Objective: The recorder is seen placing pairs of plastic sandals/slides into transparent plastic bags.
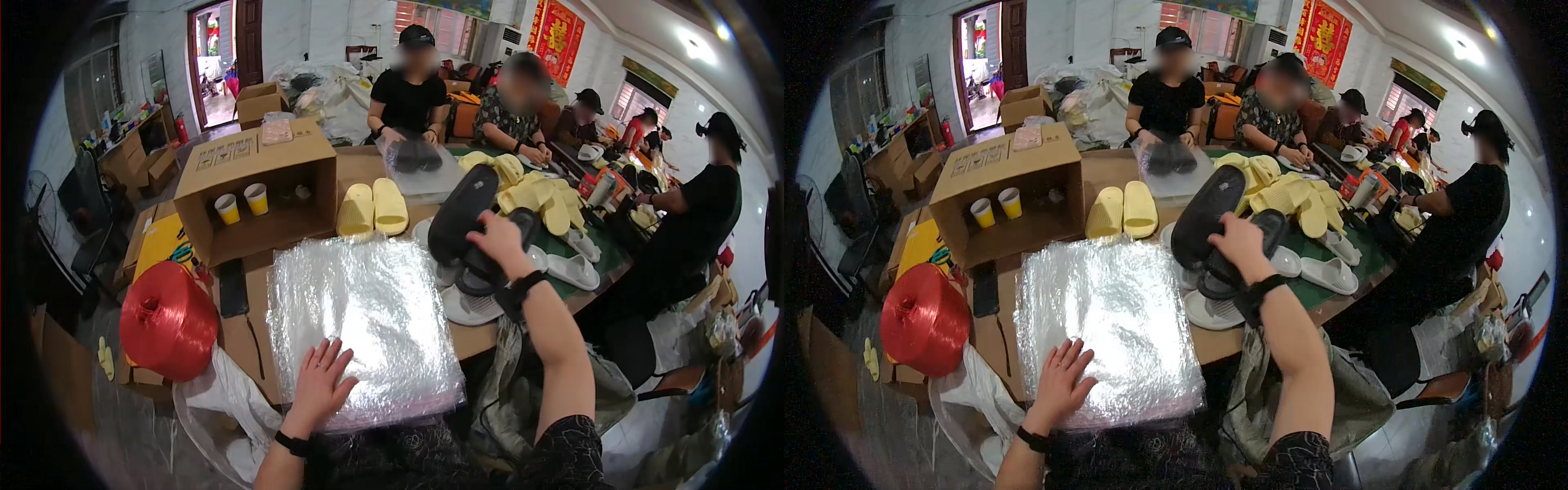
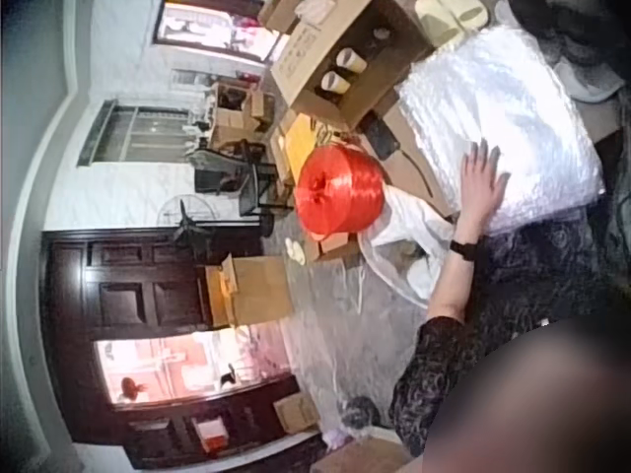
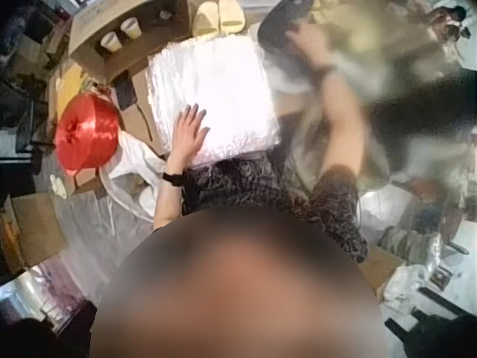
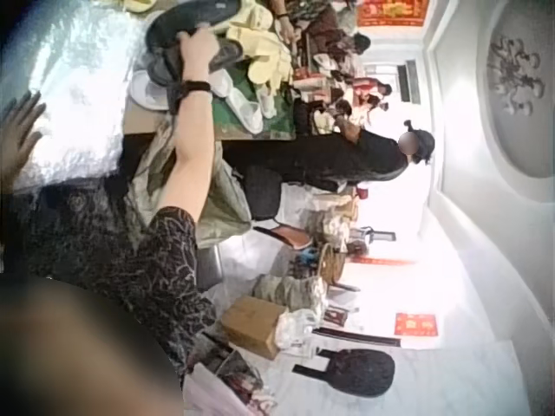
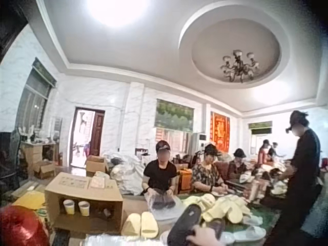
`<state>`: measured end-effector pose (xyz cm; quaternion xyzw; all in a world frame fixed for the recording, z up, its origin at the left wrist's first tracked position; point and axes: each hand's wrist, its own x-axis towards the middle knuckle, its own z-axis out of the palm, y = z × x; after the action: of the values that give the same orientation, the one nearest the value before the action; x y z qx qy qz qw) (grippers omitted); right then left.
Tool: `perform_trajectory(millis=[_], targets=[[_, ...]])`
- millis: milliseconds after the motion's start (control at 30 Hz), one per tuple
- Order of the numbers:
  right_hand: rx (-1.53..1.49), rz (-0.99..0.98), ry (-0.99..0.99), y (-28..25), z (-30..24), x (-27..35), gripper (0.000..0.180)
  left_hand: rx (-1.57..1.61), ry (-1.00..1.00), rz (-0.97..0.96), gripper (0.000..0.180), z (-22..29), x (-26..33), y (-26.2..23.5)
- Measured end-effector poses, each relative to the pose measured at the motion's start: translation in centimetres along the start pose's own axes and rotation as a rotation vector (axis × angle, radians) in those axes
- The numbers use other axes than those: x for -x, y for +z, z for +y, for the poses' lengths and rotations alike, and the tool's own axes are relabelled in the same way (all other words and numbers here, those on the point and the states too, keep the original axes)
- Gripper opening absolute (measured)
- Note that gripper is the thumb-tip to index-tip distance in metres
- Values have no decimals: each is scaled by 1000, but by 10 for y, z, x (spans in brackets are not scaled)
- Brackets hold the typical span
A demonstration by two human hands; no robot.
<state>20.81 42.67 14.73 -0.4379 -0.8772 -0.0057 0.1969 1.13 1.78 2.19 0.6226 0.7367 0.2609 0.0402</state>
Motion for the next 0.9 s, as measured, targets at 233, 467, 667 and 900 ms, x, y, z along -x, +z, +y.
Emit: perform_trajectory(millis=[233,467,667,900], targets=[[-1267,-303,281,-96,-57,59,39,7,-22,17,52,-6,4,5],[-1268,-680,311,-34,-138,102,60,-22,45,65,53,-10,4,6],[-248,-266,-336,57,-166,126,80,-59,40,92,53,-14,3,13],[-109,-278,-156,59,-187,100,86,-80,38,86,54,-19,8,19]])
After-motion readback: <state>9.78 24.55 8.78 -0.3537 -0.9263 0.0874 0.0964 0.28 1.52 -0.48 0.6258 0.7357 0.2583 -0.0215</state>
